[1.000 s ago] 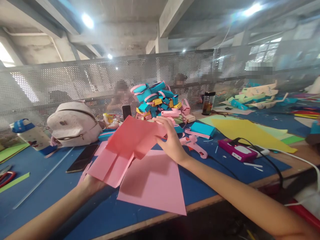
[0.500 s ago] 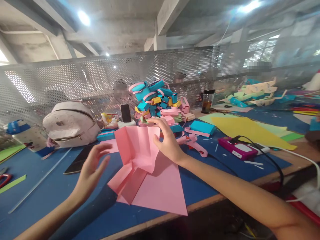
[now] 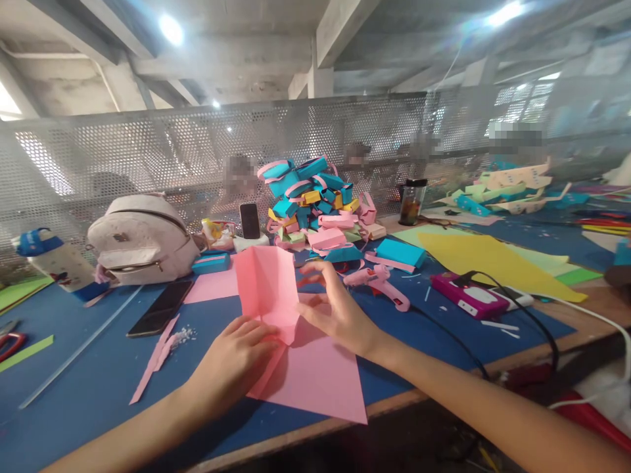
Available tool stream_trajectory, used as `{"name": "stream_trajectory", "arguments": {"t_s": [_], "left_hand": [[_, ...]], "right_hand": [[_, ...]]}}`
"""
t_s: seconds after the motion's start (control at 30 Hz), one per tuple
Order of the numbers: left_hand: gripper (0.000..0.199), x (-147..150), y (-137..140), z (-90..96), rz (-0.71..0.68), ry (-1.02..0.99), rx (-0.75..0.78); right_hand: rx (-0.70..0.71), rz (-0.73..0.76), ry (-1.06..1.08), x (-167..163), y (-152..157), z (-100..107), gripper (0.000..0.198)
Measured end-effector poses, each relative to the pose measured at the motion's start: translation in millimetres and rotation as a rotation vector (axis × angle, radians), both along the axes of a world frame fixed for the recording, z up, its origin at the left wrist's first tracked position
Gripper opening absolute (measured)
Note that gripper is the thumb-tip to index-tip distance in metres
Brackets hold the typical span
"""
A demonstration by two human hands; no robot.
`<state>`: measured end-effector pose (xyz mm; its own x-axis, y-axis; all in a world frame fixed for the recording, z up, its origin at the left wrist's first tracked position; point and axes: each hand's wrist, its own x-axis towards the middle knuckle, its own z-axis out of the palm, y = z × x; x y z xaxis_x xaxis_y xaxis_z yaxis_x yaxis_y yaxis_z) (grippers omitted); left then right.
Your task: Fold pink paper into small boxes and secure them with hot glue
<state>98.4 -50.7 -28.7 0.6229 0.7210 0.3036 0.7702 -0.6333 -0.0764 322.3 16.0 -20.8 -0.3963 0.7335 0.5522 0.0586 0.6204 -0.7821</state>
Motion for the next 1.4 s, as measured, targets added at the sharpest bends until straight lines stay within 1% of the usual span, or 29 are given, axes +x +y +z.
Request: {"name": "stream_trajectory", "arguments": {"t_s": [0.07,0.13,0.2,0.27,0.33,0.43,0.57,0.63,0.7,0.77,0.83,0.9,1.0,1.07,1.13,1.2,1.3,1.4], "left_hand": [[0.019,-0.4,-2.3,-2.0,-0.002,0.016,0.021],[0.015,1.1,-4.8,-3.2,0.007,0.032,0.004],[0.015,5.2,-6.7,-3.6,0.034,0.061,-0.006],[0.017,11.6,-7.4,-3.5,0.069,0.107,0.019],[0.015,19.0,-6.6,-2.9,0.102,0.160,0.040],[0.023,28.5,-3.5,-1.3,0.143,0.210,0.003],[0.038,33.2,1.4,1.3,0.198,0.208,-0.076],[0.042,31.4,4.4,2.1,0.260,0.217,-0.096],[0.041,26.5,8.7,2.7,0.334,0.216,-0.118],[0.034,18.4,14.6,4.3,0.388,0.184,-0.143],[0.025,8.1,21.2,8.4,0.401,0.144,-0.162],[0.023,-3.1,27.4,16.3,0.409,0.124,-0.152],[0.027,-19.5,34.1,33.8,0.437,0.060,-0.066],[0.027,-29.8,37.1,45.4,0.449,-0.003,0.024],[0.026,-39.7,39.5,53.1,0.458,-0.049,0.105],[0.026,-48.7,41.4,55.2,0.448,-0.088,0.176],[0.027,-58.8,42.9,50.2,0.388,-0.137,0.258],[0.028,-63.0,42.7,43.5,0.313,-0.149,0.342]], "right_hand": [[-0.008,0.014,-0.123,5.2,-2.1,-5.2,0.028],[-0.011,0.047,-0.336,7.9,-4.7,-8.4,0.022],[0.003,0.063,-0.550,7.5,-7.2,-10.0,0.017],[0.057,0.064,-0.688,4.4,-8.6,-10.6,0.016],[0.128,0.056,-0.747,-0.1,-8.3,-10.0,0.017],[0.197,0.040,-0.779,-6.5,-6.0,-6.8,0.019],[0.233,0.035,-0.789,-10.8,-3.7,-2.0,0.019],[0.243,0.045,-0.781,-11.3,-3.5,-1.5,0.019],[0.246,0.067,-0.781,-11.1,-4.2,-2.3,0.019],[0.249,0.094,-0.794,-10.4,-5.6,-3.8,0.021],[0.259,0.108,-0.817,-9.3,-7.3,-4.8,0.024],[0.268,0.108,-0.840,-8.0,-8.7,-5.0,0.026],[0.262,0.126,-0.866,-6.6,-9.4,-4.5,0.026],[0.263,0.143,-0.868,-6.4,-9.2,-4.2,0.026],[0.273,0.150,-0.866,-6.9,-8.7,-3.7,0.026],[0.273,0.154,-0.860,-7.9,-7.8,-2.5,0.026],[0.251,0.137,-0.814,-10.4,-4.4,2.6,0.025],[0.255,0.014,-0.702,-14.0,1.8,12.4,0.024]]}}
